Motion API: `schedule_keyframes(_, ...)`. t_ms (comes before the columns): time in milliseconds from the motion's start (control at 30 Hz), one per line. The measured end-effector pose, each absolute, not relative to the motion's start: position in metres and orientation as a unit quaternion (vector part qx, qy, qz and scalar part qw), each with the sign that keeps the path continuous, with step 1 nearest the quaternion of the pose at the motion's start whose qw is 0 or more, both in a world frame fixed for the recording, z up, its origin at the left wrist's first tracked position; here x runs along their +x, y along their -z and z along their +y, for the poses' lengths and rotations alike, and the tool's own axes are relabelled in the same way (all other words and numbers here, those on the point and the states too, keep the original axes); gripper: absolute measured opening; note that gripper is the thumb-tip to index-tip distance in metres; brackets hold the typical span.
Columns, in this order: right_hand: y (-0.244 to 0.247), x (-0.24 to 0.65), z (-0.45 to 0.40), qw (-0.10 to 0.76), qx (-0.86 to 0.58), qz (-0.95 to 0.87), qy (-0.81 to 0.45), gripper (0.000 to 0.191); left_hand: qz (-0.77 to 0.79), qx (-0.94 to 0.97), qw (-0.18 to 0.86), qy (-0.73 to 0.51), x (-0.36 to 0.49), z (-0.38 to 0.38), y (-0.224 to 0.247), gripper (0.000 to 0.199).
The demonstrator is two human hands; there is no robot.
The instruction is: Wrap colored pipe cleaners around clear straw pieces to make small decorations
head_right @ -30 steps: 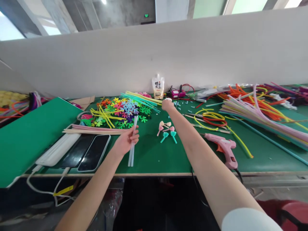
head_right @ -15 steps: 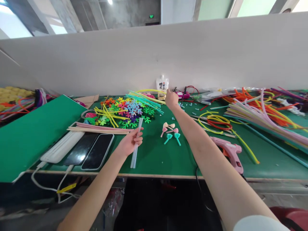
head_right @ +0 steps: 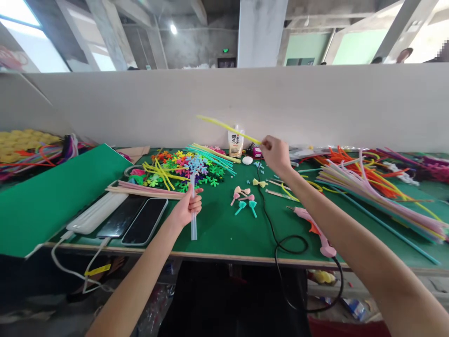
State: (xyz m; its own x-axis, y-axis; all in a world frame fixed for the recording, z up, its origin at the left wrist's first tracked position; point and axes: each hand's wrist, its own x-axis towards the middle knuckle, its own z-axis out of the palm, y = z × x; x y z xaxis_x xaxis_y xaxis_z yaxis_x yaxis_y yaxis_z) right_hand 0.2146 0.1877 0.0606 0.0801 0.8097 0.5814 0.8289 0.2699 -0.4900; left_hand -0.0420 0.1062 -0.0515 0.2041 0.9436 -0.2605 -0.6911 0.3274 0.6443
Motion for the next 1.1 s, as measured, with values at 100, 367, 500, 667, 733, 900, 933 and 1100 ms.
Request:
schedule_keyframes(100, -0.055, 0.225, 0.139, 0.427, -0.571, -0.692, -0.116, 0.008, 0.310, 0.202, 0.741, -0.560, -0.042, 0.106, 0.049, 0.038)
schedule_keyframes(367, 0.000, 0.214, 0.052, 0.320, -0.547, -0.693, -0.343, 0.021, 0.322, 0.221, 0.702, -0.595, -0.042, 0.108, 0.049, 0.025)
schedule_keyframes(500, 0.024, 0.200, 0.041, 0.274, -0.574, -0.730, -0.251, 0.022, 0.342, 0.216, 0.680, -0.611, -0.044, 0.109, 0.051, 0.020)
schedule_keyframes(667, 0.033, 0.192, 0.039, 0.277, -0.576, -0.751, -0.166, 0.020, 0.365, 0.216, 0.640, -0.641, -0.044, 0.110, 0.055, 0.021)
schedule_keyframes(733, 0.032, 0.191, 0.040, 0.304, -0.584, -0.741, -0.132, 0.020, 0.377, 0.214, 0.615, -0.659, -0.044, 0.110, 0.056, 0.025)
schedule_keyframes(900, 0.024, 0.199, 0.038, 0.375, -0.609, -0.689, -0.113, 0.015, 0.381, 0.214, 0.569, -0.697, -0.046, 0.109, 0.054, 0.026)
schedule_keyframes(933, 0.022, 0.203, 0.038, 0.386, -0.613, -0.680, -0.113, 0.014, 0.375, 0.218, 0.568, -0.699, -0.047, 0.109, 0.053, 0.024)
schedule_keyframes(1100, 0.015, 0.218, 0.033, 0.420, -0.618, -0.650, -0.140, 0.014, 0.348, 0.246, 0.598, -0.679, -0.047, 0.104, 0.047, 0.020)
